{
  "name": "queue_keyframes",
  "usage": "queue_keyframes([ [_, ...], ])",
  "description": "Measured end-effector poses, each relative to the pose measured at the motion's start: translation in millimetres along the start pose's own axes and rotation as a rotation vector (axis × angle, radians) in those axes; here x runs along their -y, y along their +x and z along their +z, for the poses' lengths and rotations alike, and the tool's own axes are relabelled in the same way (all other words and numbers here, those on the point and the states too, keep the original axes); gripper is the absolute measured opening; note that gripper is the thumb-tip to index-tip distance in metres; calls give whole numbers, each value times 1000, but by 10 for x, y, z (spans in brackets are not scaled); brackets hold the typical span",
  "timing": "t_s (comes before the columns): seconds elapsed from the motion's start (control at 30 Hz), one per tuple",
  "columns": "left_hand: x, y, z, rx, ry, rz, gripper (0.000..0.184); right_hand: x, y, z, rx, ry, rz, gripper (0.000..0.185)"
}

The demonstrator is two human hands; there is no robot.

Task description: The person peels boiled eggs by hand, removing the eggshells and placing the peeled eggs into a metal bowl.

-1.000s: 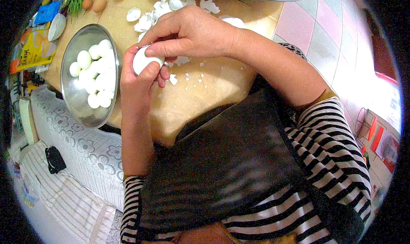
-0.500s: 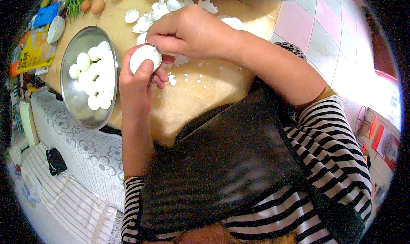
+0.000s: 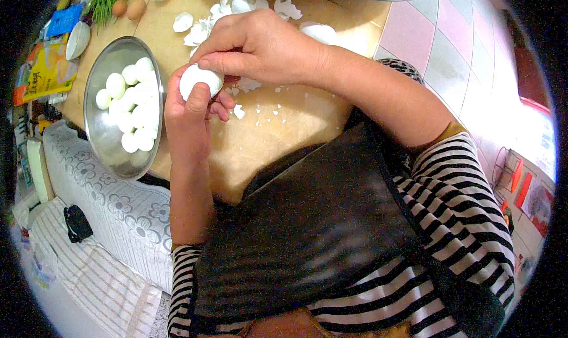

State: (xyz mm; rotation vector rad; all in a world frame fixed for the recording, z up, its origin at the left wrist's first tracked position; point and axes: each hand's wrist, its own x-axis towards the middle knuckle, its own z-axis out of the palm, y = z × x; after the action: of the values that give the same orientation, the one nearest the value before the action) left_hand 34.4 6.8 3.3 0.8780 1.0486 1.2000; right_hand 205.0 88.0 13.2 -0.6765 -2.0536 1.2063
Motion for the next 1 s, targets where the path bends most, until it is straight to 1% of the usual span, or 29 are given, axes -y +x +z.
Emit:
queue_keyframes([
  [0.13, 18, -2, -7, 4, 2, -11, 41, 25, -3, -1, 16, -16, 53, 17],
  [0.2, 34, -11, -3, -6, 55, -19, 42, -15, -5, 4, -41, -226, -148, 14],
  [0.23, 39, -15, 2, -17, 107, -27, 45, -24, -6, 11, -41, -226, -148, 14],
  [0.37, 17, -15, 27, -14, 88, -49, 46, -55, -3, 32, -92, -286, -180, 12],
  [0.43, 3, -22, 23, 6, -4, -67, 38, -57, -3, 33, -104, -302, -192, 11],
  [0.53, 2, -12, 29, -2, -16, -84, 37, -38, 1, 30, -122, -305, -187, 11],
  [0.6, -24, -1, 29, -11, -31, -103, 38, -11, 2, 24, -130, -359, -89, 11],
  [0.63, -37, 4, 31, -19, -47, -122, 39, -8, 3, 25, -131, -359, -89, 11],
  [0.67, -42, 9, 36, -17, -46, -122, 39, -6, 8, 25, -134, -248, 27, 15],
  [0.7, -46, 12, 40, -10, -79, -80, 40, -6, 13, 22, -134, -137, 141, 18],
  [0.73, -49, 12, 38, -2, -112, -38, 41, -42, 20, 13, -134, -138, 140, 18],
  [0.8, -25, 24, 16, -9, -125, -25, 43, -181, 44, -6, -179, -398, -39, 19],
  [0.83, -18, 30, 10, -16, -138, -13, 44, -224, 52, -5, -179, -398, -40, 19],
  [0.9, -30, 38, 12, -25, -155, -14, 45, -283, 62, -8, -264, -537, -150, 18],
  [0.93, -33, 40, 14, -34, -172, -17, 46, -291, 66, -14, -264, -537, -150, 18],
  [1.0, -24, 42, -24, -20, -203, -25, 48, -299, 66, -23, -194, -472, 35, 17],
])
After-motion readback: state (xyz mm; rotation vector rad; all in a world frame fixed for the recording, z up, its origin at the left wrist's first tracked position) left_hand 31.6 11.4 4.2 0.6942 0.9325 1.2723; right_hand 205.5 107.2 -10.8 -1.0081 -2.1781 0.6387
